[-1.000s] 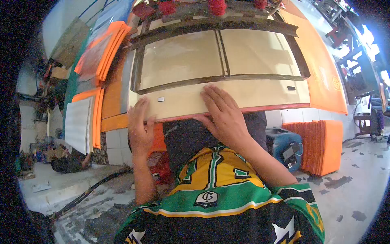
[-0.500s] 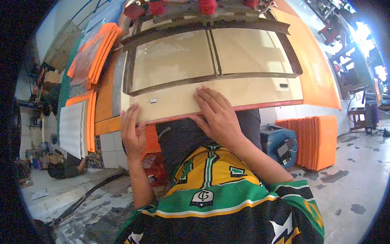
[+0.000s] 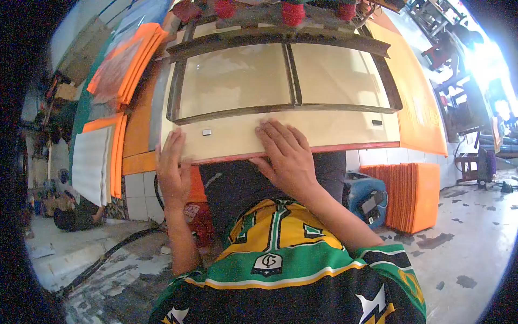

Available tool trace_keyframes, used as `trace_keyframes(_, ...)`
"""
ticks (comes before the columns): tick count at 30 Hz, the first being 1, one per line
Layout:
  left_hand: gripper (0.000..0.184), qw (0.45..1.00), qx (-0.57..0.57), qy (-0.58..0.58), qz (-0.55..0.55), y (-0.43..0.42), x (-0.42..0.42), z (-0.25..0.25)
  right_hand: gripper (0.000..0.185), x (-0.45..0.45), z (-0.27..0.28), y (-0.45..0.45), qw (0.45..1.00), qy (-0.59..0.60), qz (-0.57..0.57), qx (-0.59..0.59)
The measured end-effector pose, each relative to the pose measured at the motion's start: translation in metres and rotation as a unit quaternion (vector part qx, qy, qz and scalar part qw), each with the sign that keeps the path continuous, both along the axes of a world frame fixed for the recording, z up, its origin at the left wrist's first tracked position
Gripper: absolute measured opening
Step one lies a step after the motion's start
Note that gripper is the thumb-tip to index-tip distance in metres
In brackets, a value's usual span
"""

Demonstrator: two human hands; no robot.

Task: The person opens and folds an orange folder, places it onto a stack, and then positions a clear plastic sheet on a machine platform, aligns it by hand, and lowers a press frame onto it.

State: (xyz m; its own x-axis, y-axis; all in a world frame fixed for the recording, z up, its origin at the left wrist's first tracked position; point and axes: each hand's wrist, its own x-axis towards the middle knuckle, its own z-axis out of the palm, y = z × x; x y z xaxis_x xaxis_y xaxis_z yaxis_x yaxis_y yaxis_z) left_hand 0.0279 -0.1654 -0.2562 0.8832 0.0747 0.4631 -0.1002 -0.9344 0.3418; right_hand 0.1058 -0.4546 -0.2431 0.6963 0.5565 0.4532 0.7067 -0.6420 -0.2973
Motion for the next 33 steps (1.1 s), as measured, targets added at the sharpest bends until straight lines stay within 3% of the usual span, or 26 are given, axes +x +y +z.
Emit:
trace_keyframes(10,0.059,0.999,-0.003,0.04,0.009,0.005,-0.001,0.002,0.058,-0.005,-0.003,0.004,1.0,-0.005,-0.018,0.002)
trace_keyframes(33,0.055,1.0,-0.004,0.019,0.01,0.005,-0.001,-0.001,0.053,-0.003,-0.009,0.005,0.999,-0.033,-0.025,-0.001)
